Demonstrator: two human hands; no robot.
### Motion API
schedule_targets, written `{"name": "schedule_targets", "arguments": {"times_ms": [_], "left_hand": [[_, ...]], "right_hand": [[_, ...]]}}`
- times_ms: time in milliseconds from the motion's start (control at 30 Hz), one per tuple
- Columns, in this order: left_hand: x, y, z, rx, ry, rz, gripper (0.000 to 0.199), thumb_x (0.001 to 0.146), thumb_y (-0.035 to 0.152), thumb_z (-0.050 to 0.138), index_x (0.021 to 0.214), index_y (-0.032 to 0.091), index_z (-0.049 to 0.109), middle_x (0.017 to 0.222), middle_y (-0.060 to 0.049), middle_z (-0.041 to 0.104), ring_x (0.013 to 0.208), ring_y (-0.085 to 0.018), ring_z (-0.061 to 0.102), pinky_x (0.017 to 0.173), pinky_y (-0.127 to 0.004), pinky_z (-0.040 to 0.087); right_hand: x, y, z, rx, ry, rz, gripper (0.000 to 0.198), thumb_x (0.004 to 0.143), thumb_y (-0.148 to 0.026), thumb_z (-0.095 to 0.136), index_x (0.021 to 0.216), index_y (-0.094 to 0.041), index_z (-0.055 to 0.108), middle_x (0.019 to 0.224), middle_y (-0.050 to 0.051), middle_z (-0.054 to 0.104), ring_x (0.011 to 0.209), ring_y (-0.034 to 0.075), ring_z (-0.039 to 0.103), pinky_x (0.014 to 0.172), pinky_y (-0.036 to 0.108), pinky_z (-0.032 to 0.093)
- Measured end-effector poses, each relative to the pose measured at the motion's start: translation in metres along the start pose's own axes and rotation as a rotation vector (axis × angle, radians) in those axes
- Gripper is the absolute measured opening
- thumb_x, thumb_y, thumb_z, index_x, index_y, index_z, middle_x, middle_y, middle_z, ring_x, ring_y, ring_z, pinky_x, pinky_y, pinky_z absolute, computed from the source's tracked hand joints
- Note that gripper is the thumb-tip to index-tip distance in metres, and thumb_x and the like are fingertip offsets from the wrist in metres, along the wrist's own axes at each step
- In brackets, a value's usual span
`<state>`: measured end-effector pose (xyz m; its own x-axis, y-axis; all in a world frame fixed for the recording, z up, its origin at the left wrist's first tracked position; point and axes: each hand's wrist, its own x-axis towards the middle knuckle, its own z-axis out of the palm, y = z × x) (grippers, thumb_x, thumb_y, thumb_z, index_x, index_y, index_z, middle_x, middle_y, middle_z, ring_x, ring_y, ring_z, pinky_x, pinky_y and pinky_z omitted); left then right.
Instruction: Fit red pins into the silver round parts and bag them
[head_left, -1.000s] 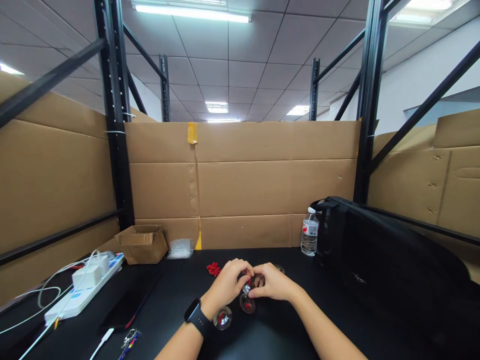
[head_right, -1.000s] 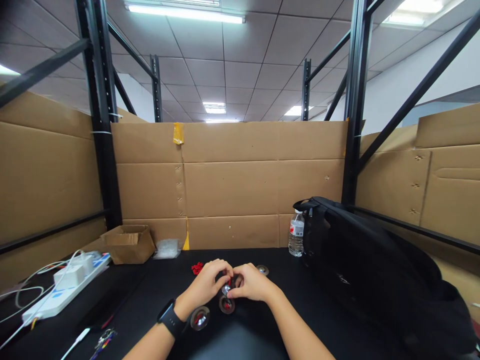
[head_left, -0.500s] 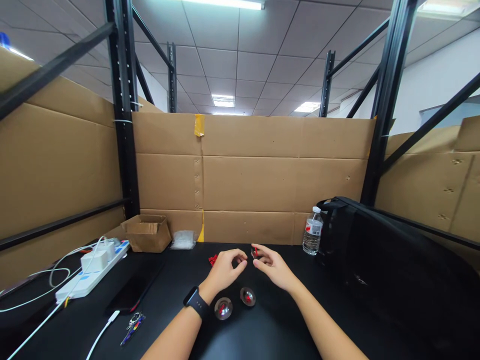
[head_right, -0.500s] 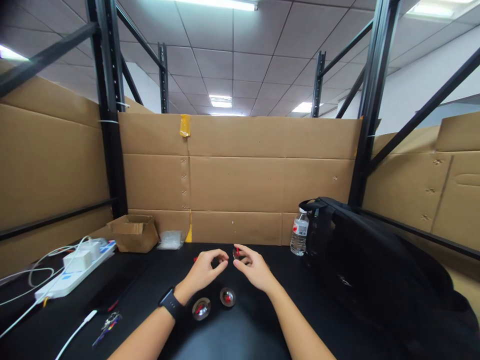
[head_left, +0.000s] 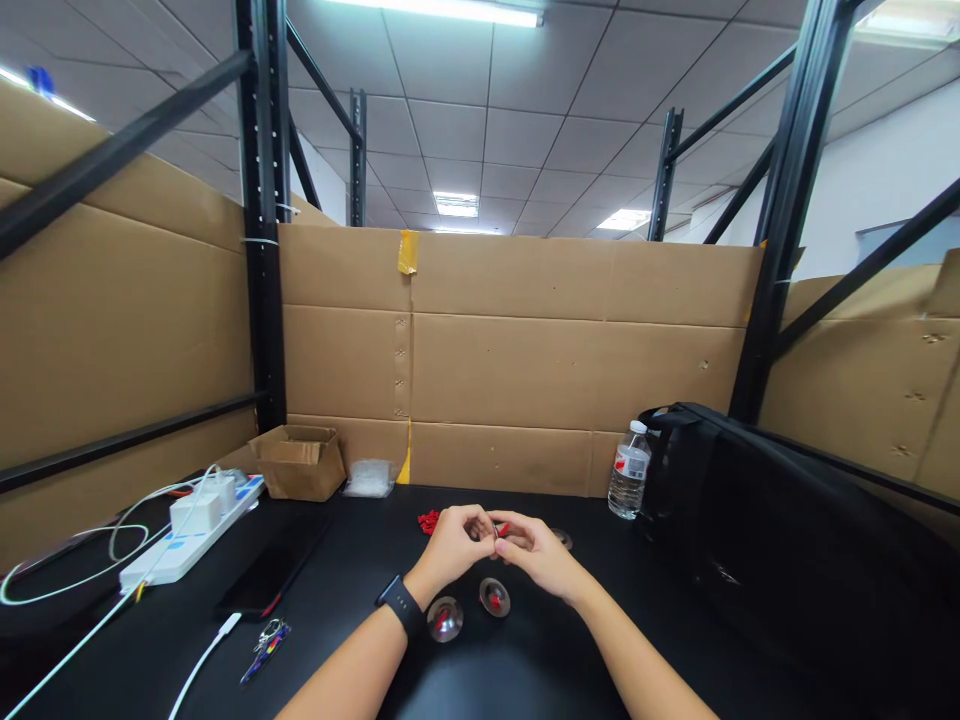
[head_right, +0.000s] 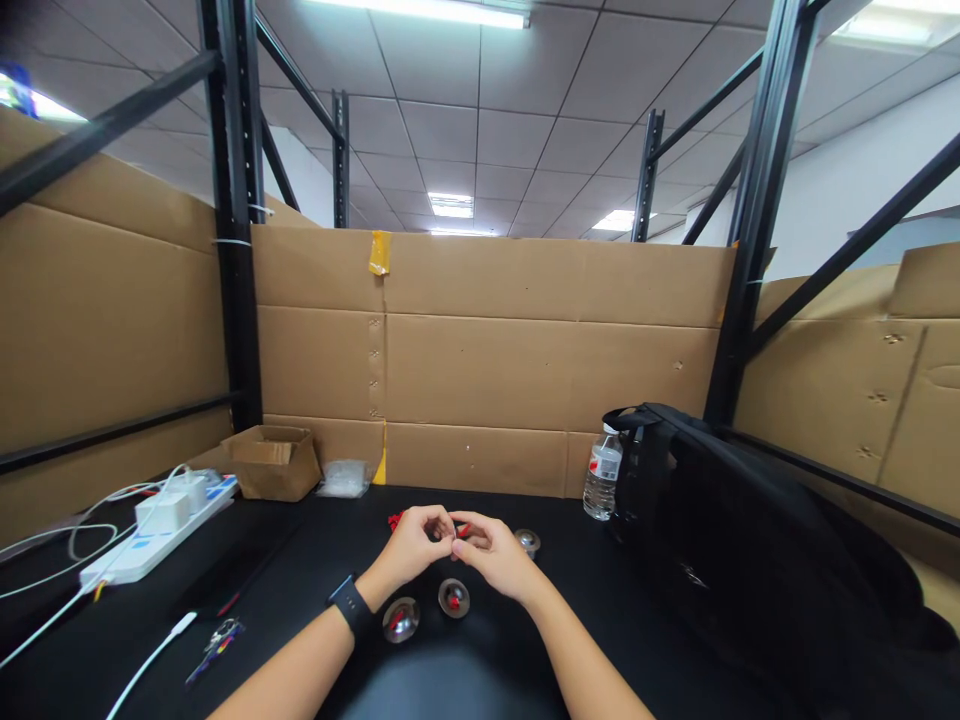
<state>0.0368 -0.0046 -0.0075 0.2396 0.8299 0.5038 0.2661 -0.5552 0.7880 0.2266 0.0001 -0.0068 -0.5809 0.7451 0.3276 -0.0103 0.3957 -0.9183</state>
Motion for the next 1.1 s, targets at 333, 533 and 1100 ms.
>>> {"name": "schedule_targets", "arguments": {"times_ms": [333,533,1100], "left_hand": [[0.009,-0.031,-0.071,0.465,-0.058,-0.003,0.013,0.074,0.013,0.062,0.077,0.015,0.074,0.069,-0.001,0.071,0.064,-0.013,0.063,0.063,-0.021,0.042],[0.008,-0.061,-0.098,0.575,-0.203,-0.042,0.01,0.081,0.019,0.067,0.081,0.017,0.077,0.08,-0.003,0.073,0.073,-0.014,0.065,0.07,-0.022,0.044],[-0.012,0.003,0.002,0.492,-0.581,0.18,0.019,0.08,0.021,0.076,0.097,0.028,0.08,0.097,-0.001,0.076,0.09,-0.018,0.069,0.086,-0.024,0.047]], "right_hand": [[-0.015,-0.002,-0.075,-0.882,0.353,0.085,0.048,0.075,-0.024,0.073,0.121,-0.015,0.07,0.115,0.015,0.072,0.099,0.027,0.069,0.092,0.037,0.051],[-0.032,0.013,-0.111,-0.976,0.15,0.358,0.027,0.072,-0.024,0.074,0.098,-0.019,0.079,0.093,0.008,0.078,0.089,0.026,0.071,0.079,0.03,0.048],[-0.022,-0.003,-0.065,-1.004,0.173,0.222,0.047,0.083,-0.035,0.069,0.129,-0.024,0.067,0.133,0.012,0.06,0.125,0.03,0.054,0.106,0.045,0.041]]}}
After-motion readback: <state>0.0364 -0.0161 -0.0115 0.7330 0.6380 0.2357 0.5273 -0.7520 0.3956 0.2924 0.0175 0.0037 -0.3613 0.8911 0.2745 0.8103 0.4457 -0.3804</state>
